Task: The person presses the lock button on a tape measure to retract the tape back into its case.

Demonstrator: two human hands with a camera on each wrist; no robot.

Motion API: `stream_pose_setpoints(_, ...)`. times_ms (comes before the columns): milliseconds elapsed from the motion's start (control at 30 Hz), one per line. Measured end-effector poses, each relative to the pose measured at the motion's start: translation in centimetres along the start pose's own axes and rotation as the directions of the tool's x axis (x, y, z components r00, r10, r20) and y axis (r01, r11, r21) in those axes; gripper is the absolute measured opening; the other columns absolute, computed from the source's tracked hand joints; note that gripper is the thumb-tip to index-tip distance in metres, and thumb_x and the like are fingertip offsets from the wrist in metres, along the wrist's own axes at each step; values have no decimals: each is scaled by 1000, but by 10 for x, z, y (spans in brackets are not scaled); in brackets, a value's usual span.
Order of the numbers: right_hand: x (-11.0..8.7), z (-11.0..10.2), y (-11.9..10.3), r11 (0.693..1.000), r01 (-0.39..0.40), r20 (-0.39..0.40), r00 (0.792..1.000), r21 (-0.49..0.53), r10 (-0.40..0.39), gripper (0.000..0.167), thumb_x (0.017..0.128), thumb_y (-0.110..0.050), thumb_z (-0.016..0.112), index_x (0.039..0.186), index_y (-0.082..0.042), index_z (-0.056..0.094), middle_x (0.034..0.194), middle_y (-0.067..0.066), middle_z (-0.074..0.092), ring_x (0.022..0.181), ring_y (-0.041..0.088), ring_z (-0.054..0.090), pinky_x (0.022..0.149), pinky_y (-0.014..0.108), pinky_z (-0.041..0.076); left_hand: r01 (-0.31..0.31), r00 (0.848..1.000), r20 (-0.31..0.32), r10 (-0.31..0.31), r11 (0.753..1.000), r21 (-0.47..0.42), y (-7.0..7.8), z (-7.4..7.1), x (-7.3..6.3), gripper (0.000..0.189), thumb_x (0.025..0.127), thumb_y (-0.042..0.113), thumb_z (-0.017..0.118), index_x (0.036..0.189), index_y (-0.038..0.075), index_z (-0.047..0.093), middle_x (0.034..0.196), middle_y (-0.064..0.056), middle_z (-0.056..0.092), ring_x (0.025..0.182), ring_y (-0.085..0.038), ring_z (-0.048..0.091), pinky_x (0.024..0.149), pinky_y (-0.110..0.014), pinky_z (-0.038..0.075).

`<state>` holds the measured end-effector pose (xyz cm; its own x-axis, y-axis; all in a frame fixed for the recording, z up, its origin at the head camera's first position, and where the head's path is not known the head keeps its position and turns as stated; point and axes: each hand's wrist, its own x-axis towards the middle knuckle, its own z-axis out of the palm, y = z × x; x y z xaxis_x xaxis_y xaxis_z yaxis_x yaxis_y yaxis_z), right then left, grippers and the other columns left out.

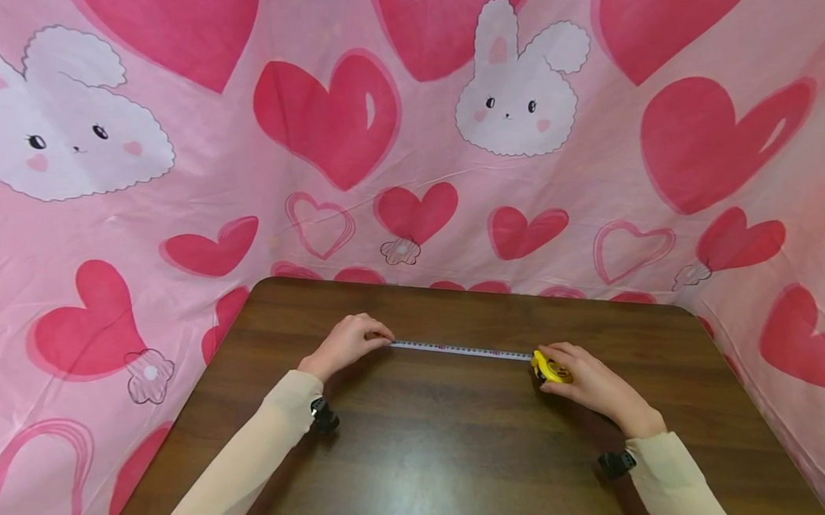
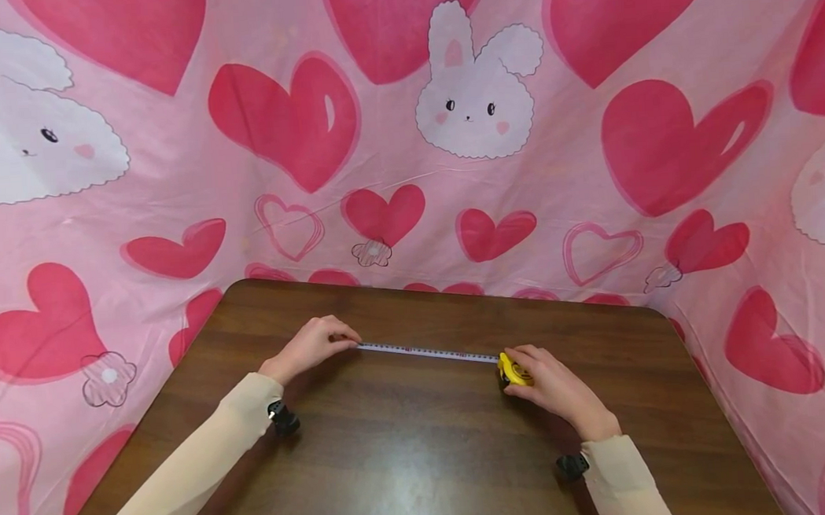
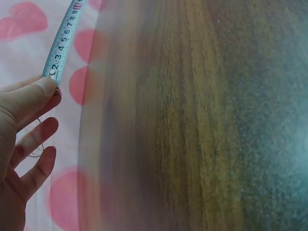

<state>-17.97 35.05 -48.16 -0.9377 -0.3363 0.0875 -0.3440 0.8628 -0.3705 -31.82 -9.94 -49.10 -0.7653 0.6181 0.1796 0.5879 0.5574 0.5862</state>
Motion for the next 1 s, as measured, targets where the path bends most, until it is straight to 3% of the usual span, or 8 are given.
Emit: stream_pose_setpoints(1000,10,4,-11,1000,-2,16,1000,22,1,65,91,-37,82,142,-3,61,136,18,62,118,37,60,103,59,50,-27,999,20,27,999,20,3,5,4,14,95,19,78,108,19,82,105,7,77,99,-15,65,93,-40,54)
